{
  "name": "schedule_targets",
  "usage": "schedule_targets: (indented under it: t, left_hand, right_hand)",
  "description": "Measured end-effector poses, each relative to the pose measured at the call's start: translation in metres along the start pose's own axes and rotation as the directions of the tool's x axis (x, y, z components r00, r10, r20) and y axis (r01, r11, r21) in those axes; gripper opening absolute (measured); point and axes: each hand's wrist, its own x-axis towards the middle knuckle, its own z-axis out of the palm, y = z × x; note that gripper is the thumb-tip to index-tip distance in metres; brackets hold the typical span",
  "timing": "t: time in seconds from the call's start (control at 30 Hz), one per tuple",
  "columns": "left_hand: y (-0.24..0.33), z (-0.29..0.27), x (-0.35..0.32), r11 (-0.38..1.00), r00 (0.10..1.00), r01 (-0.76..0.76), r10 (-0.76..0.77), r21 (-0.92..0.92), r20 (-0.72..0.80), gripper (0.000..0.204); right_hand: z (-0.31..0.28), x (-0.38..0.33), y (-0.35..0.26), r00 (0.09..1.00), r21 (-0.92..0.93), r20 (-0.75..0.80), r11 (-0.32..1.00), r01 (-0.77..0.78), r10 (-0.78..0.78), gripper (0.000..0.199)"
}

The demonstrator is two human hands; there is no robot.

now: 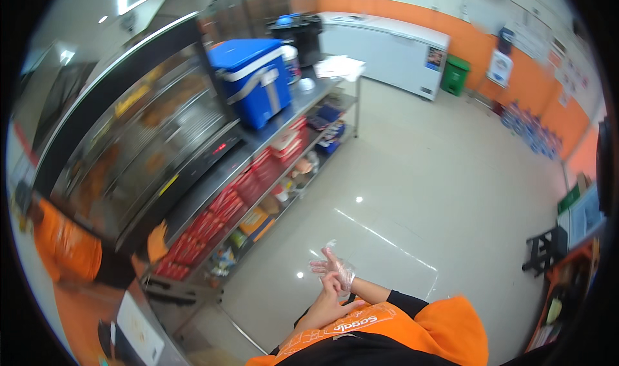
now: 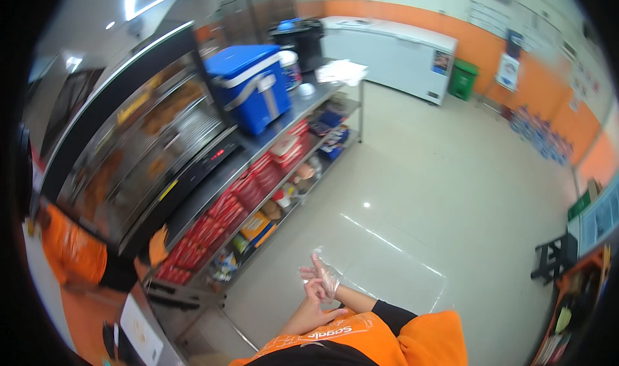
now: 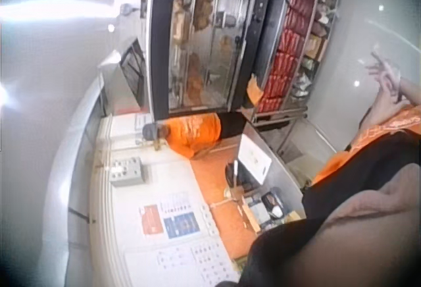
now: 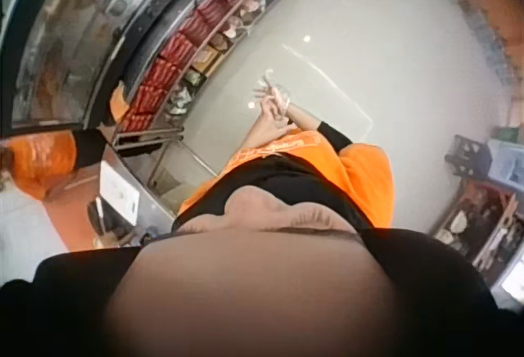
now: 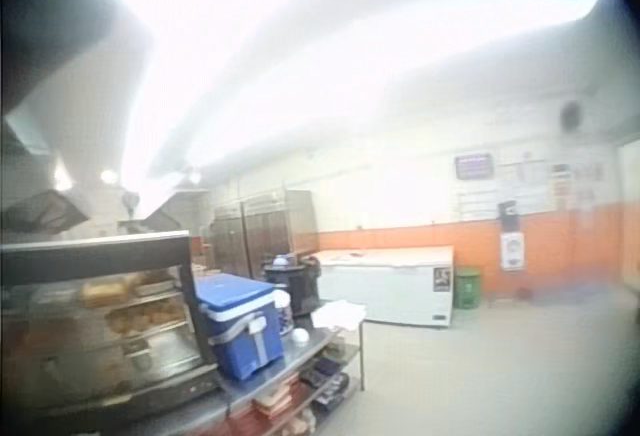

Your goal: The person retrieves a container from a refrigerator, seals it with a vacuum sealer, then assembles a bento box by adding rice, scrambled eggs, and fried chicken. They also add a green condiment and hand the completed box to a customer at the counter.

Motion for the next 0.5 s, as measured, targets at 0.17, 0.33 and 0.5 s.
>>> schedule_targets:
  t: [0.17,0.33,0.5]
  left_hand:
    - [-0.027,0.022,0.146,0.978,0.943,-0.069,0.128,-0.196,0.307,0.063]
    - [-0.036,0.016,0.280,0.961,0.835,-0.004,0.154,-0.275,0.528,0.063]
    - [-0.014,0.011,0.444,0.977,0.667,0.124,0.047,-0.172,0.743,0.074]
  right_hand:
    - [-0.092,0.027,-0.079,0.986,0.299,-0.166,0.952,0.072,-0.022,0.108]
    - [-0.155,0.091,-0.153,0.988,0.506,-0.155,0.859,0.076,0.004,0.103]
    - [-0.225,0.152,-0.263,0.974,0.502,-0.224,0.854,0.133,-0.021,0.098]
